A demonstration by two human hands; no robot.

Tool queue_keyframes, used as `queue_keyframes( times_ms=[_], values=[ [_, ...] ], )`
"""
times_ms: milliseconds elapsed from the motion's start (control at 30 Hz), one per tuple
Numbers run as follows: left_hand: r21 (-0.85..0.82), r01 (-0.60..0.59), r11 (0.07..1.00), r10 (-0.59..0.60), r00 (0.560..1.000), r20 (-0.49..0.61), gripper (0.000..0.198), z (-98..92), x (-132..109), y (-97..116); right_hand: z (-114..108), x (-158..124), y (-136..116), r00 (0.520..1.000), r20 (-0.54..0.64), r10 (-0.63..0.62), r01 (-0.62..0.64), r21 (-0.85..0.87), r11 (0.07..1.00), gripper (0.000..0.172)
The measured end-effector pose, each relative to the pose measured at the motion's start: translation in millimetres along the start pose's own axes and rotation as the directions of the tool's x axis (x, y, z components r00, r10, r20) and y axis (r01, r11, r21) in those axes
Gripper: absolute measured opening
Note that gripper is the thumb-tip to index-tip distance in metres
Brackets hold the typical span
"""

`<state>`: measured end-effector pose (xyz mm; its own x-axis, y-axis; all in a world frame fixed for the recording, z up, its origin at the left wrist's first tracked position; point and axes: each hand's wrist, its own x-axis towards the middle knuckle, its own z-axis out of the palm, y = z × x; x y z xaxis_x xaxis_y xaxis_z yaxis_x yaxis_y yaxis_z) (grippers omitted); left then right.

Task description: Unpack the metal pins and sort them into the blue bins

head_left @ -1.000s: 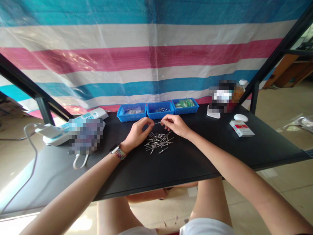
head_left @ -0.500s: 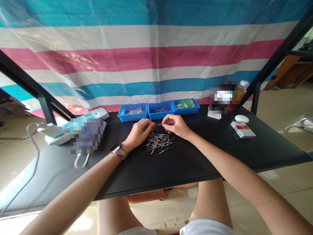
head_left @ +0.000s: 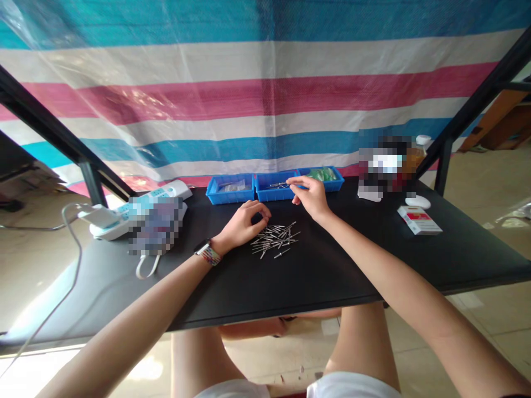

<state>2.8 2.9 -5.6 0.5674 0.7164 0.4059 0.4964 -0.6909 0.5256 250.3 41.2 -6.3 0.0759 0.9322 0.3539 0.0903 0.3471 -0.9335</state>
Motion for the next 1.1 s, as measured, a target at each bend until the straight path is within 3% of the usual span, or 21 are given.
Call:
queue_keyframes(
  times_ms=[133,233,333,467,567,667,900,1100],
  values=[
    [0.023,-0.059,0.998,0.056,0.993,0.105,0.019,-0.1,0.9,-0.9,-5.0,-6.8,-1.7,0.998,-0.005,-0.068,0.067,-0.128,0.989,0.03],
    [0.029,-0.068,0.997,0.064,0.99,0.123,0.019,0.5,1.5,-1.0,-5.3,-17.1,-10.4,0.99,0.051,-0.133,0.14,-0.194,0.971,0.024],
    [0.016,-0.074,0.997,0.072,0.99,0.117,0.017,1.4,2.4,-0.3,-2.3,-24.3,-16.5,0.967,0.193,-0.163,0.208,-0.24,0.948,0.021],
    [0.001,-0.103,0.995,0.102,0.989,0.11,0.013,2.0,3.3,-0.3,0.9,-29.7,-17.3,0.885,0.441,-0.152,0.338,-0.383,0.86,0.009],
    [0.007,-0.116,0.993,0.114,0.986,0.118,0.01,2.0,3.5,-1.0,0.5,-32.9,-17.4,0.848,0.525,-0.069,0.385,-0.523,0.76,0.008],
    [0.01,-0.116,0.993,0.114,0.985,0.126,0.011,1.7,3.6,-0.9,-0.8,-34.7,-17.6,0.818,0.575,-0.028,0.392,-0.52,0.759,0.007],
    [0.023,-0.083,0.996,0.079,0.987,0.139,0.013,0.4,3.2,0.6,-1.0,-32.6,-9.0,0.778,0.623,-0.078,0.43,-0.438,0.789,0.01],
    [-0.021,-0.029,0.999,0.03,0.999,0.036,0.013,2.6,1.4,-1.9,1.3,-29.9,-2.4,0.839,0.523,-0.149,0.364,-0.336,0.869,0.011]
  ],
)
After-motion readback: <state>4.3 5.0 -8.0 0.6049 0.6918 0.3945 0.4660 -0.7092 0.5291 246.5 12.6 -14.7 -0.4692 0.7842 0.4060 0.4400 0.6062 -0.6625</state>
